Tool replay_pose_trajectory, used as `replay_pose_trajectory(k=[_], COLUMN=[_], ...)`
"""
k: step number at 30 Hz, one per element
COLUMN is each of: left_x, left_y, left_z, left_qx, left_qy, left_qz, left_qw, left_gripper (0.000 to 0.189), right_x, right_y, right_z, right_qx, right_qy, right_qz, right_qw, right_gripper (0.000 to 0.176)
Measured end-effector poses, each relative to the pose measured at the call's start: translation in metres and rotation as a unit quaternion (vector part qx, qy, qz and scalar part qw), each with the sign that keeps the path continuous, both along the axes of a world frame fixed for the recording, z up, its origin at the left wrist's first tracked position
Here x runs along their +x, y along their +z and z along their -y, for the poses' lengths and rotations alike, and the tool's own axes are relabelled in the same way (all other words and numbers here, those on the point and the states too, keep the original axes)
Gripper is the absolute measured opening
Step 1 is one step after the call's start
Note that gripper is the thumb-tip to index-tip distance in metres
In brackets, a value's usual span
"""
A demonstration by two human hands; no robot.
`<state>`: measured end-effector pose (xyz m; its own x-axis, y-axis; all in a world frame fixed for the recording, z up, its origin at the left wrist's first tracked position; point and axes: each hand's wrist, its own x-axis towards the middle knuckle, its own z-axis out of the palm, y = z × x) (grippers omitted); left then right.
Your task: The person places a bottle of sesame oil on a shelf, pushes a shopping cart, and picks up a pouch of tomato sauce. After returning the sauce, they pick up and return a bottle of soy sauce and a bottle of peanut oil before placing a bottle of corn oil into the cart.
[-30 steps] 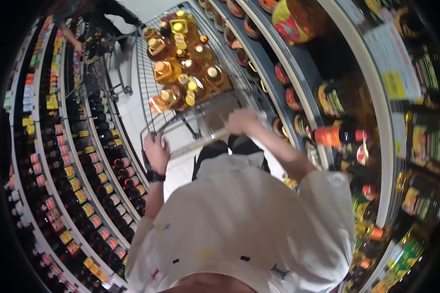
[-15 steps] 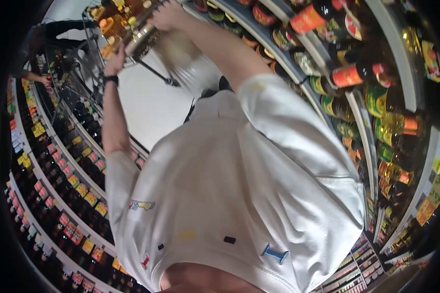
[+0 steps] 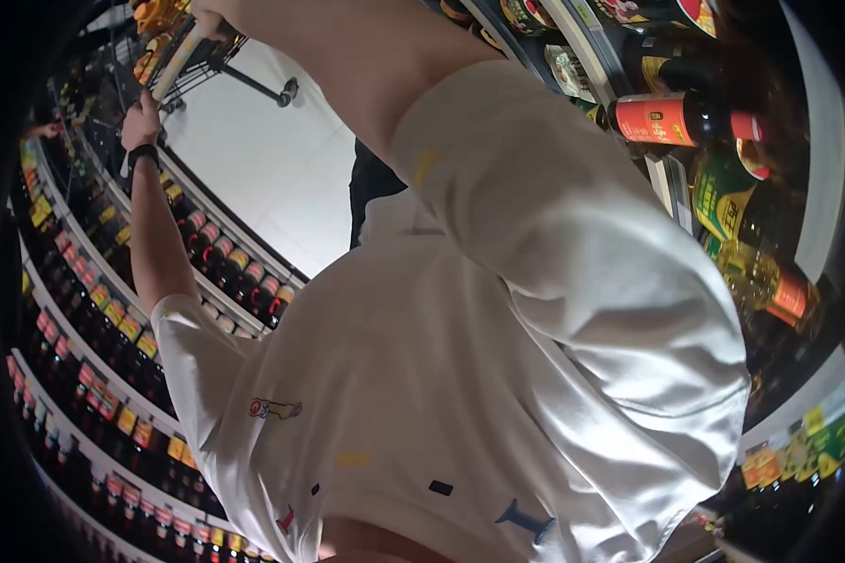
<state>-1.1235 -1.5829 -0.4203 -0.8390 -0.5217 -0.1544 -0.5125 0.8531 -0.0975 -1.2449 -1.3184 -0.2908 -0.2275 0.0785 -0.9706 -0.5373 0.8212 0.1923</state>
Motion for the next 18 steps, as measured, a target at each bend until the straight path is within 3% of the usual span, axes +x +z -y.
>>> replay_pose_trajectory(k=[7,14,17,18], left_x=[0.067,0.136,0.162,0.171], left_y=[0.017,0.022,0.027,0.029], left_z=[-0.093,-0.177,-0.21,-0.22], left_qx=[-0.001,-0.045,-0.034,-0.031], left_qy=[0.043,0.033,0.024,0.024], left_qz=[-0.001,-0.047,-0.076,-0.083], left_qw=[0.999,0.997,0.996,0.996], left_gripper=[0.067,0.062,0.061,0.062], right_x=[0.061,0.109,0.138,0.149], right_y=[-0.021,-0.037,-0.057,-0.072], right_z=[-0.07,-0.15,-0.182,-0.192], right_qx=[-0.229,-0.434,-0.494,-0.487], right_qy=[0.077,0.107,0.12,0.12], right_qz=[-0.118,-0.282,-0.349,-0.351], right_qw=[0.963,0.849,0.788,0.791], right_gripper=[0.039,0.036,0.034,0.034])
